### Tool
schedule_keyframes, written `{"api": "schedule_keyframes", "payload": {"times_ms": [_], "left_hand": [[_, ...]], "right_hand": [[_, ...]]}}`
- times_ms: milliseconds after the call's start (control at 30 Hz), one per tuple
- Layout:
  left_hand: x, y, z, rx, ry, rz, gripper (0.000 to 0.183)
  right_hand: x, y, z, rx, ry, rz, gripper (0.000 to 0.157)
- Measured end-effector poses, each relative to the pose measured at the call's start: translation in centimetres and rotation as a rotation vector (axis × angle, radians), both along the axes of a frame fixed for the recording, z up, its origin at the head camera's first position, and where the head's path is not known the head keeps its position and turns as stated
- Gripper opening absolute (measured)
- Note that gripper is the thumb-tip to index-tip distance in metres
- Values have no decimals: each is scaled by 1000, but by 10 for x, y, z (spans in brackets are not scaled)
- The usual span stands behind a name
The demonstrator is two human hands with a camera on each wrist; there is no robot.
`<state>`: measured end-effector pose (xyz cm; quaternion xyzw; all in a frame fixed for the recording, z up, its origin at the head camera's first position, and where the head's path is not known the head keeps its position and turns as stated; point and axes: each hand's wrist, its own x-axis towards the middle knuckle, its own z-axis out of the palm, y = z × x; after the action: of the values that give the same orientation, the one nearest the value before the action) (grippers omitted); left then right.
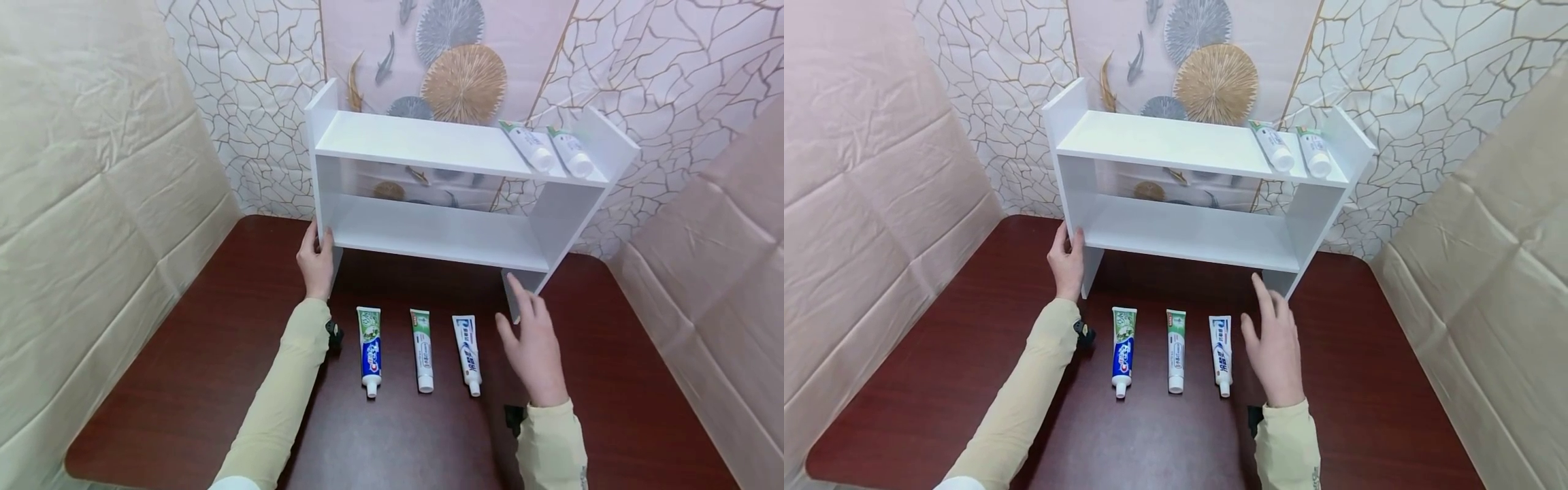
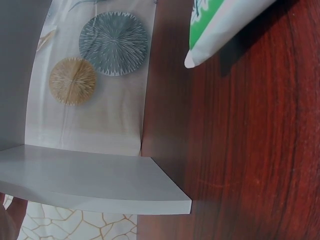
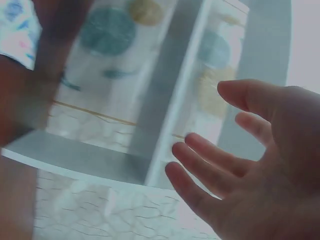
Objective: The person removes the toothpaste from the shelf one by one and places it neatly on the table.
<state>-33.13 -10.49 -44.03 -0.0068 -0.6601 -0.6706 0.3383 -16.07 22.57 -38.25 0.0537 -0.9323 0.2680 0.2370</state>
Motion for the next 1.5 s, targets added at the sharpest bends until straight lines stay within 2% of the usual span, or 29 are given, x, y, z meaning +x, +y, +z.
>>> {"api": "schedule_keyframes", "payload": {"times_ms": [200,433,467,700,1033,1267,1500], "left_hand": [[-1,0,3,3,10,13,39],[-2,0,7,-7,-7,0,39],[-2,-1,8,-9,-11,-5,40],[24,3,32,-42,-24,-6,40],[25,5,34,-44,-10,-12,38],[22,5,34,-44,-3,-43,39],[30,4,27,-27,-41,-37,39]], "right_hand": [[-8,-1,33,-38,177,-22,61],[-18,-5,64,-35,271,7,50],[-19,-6,67,-36,282,10,49],[-32,-9,95,-52,357,13,48],[-57,-3,140,-120,475,17,44],[-71,-3,168,-67,445,12,41],[-94,-10,184,5,301,-14,40]]}}
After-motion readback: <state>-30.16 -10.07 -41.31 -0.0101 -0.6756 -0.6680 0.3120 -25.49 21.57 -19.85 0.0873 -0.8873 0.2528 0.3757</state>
